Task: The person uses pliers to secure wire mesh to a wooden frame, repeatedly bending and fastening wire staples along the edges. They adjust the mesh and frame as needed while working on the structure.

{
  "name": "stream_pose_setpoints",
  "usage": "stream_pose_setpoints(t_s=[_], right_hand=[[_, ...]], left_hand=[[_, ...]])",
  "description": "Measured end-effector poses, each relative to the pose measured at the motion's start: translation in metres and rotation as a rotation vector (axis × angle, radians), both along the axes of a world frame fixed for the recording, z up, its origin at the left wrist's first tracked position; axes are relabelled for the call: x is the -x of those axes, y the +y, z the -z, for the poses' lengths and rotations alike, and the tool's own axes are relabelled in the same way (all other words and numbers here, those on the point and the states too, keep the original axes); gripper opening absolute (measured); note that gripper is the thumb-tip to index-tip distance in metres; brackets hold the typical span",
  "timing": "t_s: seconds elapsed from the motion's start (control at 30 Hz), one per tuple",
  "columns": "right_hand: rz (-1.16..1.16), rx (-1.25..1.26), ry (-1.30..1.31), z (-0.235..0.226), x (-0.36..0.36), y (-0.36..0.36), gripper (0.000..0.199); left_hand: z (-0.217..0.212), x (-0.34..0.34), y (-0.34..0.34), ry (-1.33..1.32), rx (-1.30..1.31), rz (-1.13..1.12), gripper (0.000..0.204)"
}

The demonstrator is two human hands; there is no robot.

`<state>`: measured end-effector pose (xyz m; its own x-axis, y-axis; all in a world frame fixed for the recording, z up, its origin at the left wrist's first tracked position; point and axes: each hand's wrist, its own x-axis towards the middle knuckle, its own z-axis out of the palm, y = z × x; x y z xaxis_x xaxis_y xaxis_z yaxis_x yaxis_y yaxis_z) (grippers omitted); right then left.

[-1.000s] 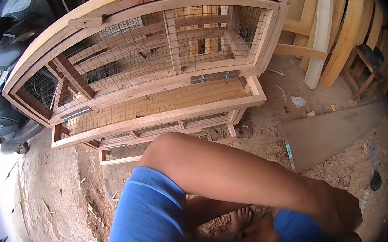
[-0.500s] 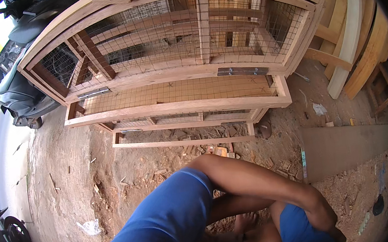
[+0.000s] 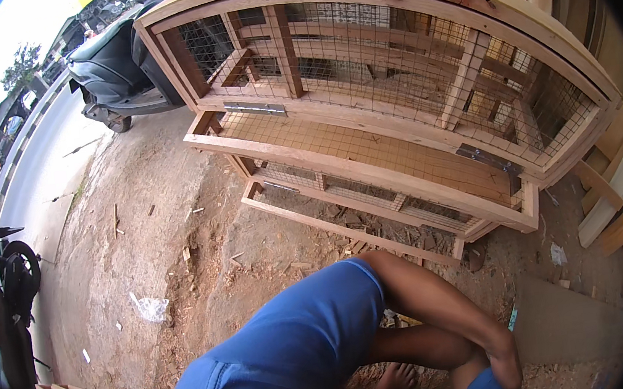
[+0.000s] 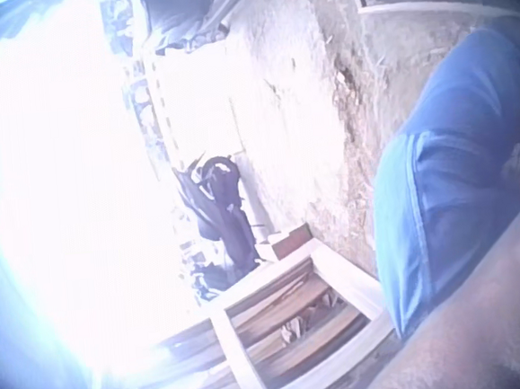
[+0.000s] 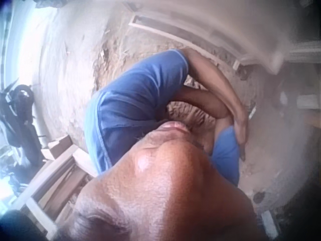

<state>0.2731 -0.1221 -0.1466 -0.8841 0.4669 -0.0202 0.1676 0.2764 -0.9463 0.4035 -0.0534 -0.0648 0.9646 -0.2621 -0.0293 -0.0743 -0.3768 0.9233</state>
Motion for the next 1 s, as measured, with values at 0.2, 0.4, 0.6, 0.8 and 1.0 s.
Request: stream_pose_setpoints(t_s=[0.2,0.4,0.6,0.8,1.0], right_hand=[[-0.074,-0.038,0.022,0.002,0.025,0.005,0.028],[-0.095,-0.05,0.02,0.004,0.031,0.004,0.028],[-0.102,-0.046,0.026,0.005,0.033,0.002,0.028],[-0.097,-0.048,0.028,0.004,0.033,0.001,0.028],[-0.1,-0.05,0.032,0.005,0.034,0.0,0.029]], left_hand=[[-0.003,0.018,0.007,0.053,-0.012,-0.11,0.074],[-0.003,0.028,0.009,0.066,-0.022,-0.149,0.073],[-0.003,0.033,0.008,0.085,-0.015,-0.171,0.073],[-0.003,0.032,0.006,0.094,-0.01,-0.182,0.072],[-0.003,0.034,0.005,0.102,-0.006,-0.192,0.071]])
